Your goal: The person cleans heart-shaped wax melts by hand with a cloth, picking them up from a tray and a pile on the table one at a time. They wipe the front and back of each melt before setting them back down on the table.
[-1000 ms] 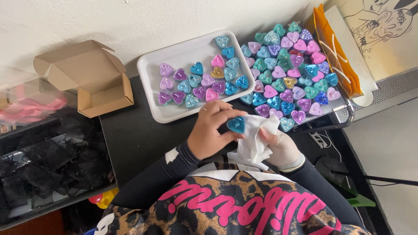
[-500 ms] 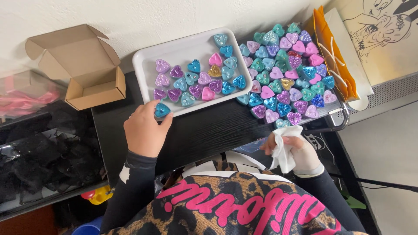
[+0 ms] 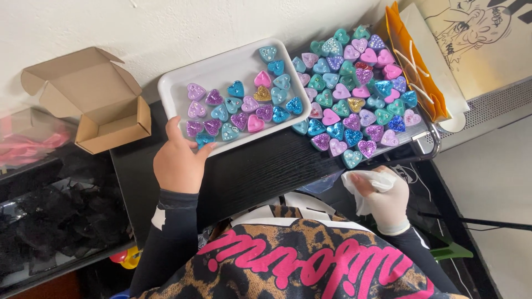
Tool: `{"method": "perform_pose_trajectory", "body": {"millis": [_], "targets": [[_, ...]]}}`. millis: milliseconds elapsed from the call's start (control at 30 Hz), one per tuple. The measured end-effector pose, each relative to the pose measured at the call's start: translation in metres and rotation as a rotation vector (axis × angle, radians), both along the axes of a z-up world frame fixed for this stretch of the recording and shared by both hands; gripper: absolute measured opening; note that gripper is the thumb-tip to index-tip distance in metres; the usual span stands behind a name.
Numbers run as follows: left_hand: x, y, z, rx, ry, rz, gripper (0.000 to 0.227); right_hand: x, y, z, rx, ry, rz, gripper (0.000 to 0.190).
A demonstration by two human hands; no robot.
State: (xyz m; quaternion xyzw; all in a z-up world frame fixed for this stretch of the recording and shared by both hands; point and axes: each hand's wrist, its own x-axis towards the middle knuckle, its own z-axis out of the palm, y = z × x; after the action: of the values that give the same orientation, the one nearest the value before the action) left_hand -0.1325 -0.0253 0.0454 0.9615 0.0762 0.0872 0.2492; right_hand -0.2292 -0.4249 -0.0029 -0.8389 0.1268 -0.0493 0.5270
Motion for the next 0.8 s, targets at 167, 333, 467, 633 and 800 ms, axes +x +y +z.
{"method": "perform_pose_trajectory", "body": {"millis": [167,333,467,633,800], "targets": [[-0.001,-0.008,0.002,0.037,-0.047,0.018,0.066,0.004,0.016,0.000,-0.334,-0.242,-0.135,0.038],[0.000,-0.008,-0.009,-0.033,-0.047,0.004,0.056,0.015,0.029,0.002,-0.640,-0.295,-0.090,0.038],[0.000,-0.006,-0.009,-0.189,-0.077,-0.038,0.055,0.019,0.037,0.001,-0.607,-0.288,-0.104,0.033],[0.003,-0.003,-0.006,-0.245,-0.071,-0.043,0.055,0.023,0.039,0.002,-0.555,-0.289,-0.104,0.030],[0.007,0.016,-0.022,-0.289,-0.030,-0.168,0.048,0.024,0.044,0.005,-0.396,-0.233,-0.119,0.047]]}}
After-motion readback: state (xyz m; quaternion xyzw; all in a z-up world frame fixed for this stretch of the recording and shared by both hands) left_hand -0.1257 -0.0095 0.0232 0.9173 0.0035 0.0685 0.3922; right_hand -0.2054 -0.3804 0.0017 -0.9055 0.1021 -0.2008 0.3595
